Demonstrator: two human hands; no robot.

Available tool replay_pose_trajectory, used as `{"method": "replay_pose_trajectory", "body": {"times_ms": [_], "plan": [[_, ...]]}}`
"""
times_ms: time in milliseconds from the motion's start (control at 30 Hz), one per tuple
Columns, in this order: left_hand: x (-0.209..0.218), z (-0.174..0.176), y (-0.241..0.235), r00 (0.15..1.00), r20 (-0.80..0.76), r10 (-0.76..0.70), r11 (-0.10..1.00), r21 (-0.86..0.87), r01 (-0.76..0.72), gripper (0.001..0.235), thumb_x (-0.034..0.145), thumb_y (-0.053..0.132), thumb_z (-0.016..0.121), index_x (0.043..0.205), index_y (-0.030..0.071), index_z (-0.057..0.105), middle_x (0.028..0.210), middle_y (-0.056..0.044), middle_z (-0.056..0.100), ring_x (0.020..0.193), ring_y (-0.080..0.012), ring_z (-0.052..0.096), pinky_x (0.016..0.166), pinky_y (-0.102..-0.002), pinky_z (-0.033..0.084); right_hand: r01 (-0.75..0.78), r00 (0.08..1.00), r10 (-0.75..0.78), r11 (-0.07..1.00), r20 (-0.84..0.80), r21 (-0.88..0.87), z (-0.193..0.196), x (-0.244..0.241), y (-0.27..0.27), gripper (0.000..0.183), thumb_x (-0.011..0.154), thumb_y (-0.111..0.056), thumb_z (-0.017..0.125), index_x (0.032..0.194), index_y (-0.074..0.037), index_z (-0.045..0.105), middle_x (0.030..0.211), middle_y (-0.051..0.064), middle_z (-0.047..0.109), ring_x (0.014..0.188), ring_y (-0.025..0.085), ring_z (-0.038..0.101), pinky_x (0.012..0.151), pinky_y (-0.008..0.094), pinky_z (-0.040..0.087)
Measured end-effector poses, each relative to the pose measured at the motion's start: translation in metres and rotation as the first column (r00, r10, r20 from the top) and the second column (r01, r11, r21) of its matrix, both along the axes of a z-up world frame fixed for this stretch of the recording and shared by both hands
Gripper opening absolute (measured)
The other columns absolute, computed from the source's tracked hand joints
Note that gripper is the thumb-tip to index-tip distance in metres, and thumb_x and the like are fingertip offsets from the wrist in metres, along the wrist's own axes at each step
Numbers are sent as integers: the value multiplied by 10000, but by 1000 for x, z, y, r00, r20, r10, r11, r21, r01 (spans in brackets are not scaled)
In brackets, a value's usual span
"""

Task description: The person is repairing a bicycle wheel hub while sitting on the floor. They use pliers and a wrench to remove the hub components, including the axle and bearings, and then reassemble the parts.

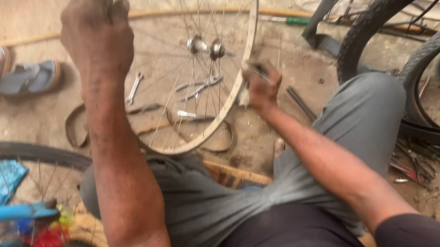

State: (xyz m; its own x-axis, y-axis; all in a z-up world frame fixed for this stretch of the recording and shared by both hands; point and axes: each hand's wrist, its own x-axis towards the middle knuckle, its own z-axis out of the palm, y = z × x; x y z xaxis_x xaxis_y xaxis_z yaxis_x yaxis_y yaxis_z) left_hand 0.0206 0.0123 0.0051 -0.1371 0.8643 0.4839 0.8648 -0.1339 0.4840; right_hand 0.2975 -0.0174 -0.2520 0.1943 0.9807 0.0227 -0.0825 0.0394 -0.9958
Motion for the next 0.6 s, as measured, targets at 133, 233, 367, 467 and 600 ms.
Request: {"method": "replay_pose_trajectory", "body": {"times_ms": [133,233,367,467,600], "plan": [[-2,-7,0,997,-70,29,999,-44,-32,169,969,143,794,1016,10,701,930,-206,717,870,-436,681,744,-526,528,-137,988,145,981,50,-140,1,-8,37,62,978,-63,749,970,-2,750,812,80,675,697,137,606,614,252,486],[2,-4,4,999,-42,-16,1000,13,17,179,943,116,784,1071,14,713,953,-193,729,860,-406,707,739,-513,540,-382,918,395,900,23,-209,18,10,52,340,856,-55,777,1180,-74,677,968,90,661,861,136,633,772,244,582],[-10,-10,-2,998,-55,-20,1000,11,21,157,936,74,798,1077,32,743,970,-165,761,855,-369,746,722,-477,575,-649,621,780,568,78,-506,26,60,74,572,764,-72,692,1323,-168,614,1138,80,721,1015,174,697,877,265,612],[-10,-13,-5,997,36,-75,997,-23,76,192,977,116,843,1104,50,715,953,-130,773,847,-276,784,721,-435,605,-224,388,496,868,777,-442,16,69,79,234,1013,-224,685,1179,-63,720,1078,138,726,945,231,687,842,368,539],[7,-19,-7,988,6,-157,985,69,156,354,950,94,843,1247,64,651,1054,-110,781,910,-236,785,760,-362,644,-93,992,122,890,38,-446,14,54,84,213,1002,-196,646,1127,-29,691,886,110,731,689,163,691,580,284,605]]}}
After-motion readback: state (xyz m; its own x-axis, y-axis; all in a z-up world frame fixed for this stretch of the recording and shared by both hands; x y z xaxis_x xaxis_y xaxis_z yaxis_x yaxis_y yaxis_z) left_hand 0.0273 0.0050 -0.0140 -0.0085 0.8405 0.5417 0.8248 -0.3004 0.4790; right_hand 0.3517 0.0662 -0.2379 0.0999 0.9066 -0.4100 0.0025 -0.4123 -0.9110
